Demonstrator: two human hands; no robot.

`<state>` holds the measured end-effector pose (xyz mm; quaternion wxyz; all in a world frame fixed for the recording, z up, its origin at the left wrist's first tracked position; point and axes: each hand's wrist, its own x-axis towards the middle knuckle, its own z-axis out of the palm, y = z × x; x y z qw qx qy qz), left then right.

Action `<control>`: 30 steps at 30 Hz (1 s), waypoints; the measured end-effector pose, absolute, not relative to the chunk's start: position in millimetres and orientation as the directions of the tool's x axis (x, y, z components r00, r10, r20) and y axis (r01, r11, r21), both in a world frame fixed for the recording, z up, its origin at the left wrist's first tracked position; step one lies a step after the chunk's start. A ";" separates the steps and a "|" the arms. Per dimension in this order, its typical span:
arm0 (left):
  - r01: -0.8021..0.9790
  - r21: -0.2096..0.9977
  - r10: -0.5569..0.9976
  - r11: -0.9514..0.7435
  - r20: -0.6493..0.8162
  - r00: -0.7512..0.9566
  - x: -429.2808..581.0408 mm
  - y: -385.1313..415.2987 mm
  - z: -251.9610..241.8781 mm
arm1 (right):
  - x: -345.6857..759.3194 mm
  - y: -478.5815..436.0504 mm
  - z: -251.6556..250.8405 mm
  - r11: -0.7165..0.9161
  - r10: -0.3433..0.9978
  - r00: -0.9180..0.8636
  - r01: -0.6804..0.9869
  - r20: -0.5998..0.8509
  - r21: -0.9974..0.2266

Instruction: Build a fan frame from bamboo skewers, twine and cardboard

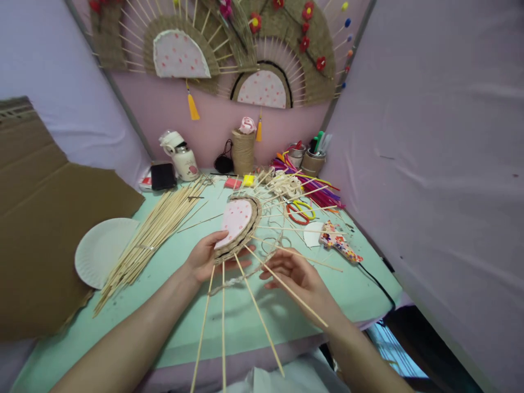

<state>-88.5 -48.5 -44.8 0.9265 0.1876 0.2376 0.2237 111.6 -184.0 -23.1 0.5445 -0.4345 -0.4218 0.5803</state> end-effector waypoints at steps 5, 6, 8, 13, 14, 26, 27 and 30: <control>-0.334 0.425 0.466 0.841 -0.256 0.847 -100.9 -42.7 -40.4 | 131.3 -172.1 -27.0 -0.028 0.996 0.089 0.054 -0.023 -0.998; -0.343 0.433 0.480 0.833 -0.259 0.838 -102.0 -42.7 -38.6 | 132.5 -169.2 -26.8 0.010 0.992 0.127 0.107 0.023 -0.994; -0.370 0.457 0.524 0.809 -0.274 0.806 -103.6 -43.3 -34.7 | 131.2 -163.3 -26.7 0.086 0.985 0.134 0.185 0.112 -0.979; -0.405 0.475 0.579 0.781 -0.307 0.756 -105.2 -45.1 -28.4 | 118.7 -149.5 -33.7 0.193 0.975 0.048 0.312 0.218 -0.930; -0.407 0.476 0.579 0.780 -0.302 0.757 -105.4 -45.4 -27.9 | 117.1 -147.5 -36.5 0.219 0.967 0.057 0.323 0.250 -0.921; -0.412 0.505 0.619 0.758 -0.361 0.697 -103.5 -42.5 -19.8 | 181.9 -144.7 -45.3 0.046 0.904 0.268 0.713 0.333 -0.700; -0.415 0.514 0.631 0.751 -0.372 0.681 -102.8 -42.3 -18.8 | 195.3 -146.9 -45.0 -0.014 0.880 0.325 0.745 0.345 -0.667; -0.424 0.559 0.678 0.712 -0.391 0.623 -100.4 -42.5 -17.2 | 235.7 -156.9 -45.1 -0.257 0.822 0.473 0.805 0.316 -0.535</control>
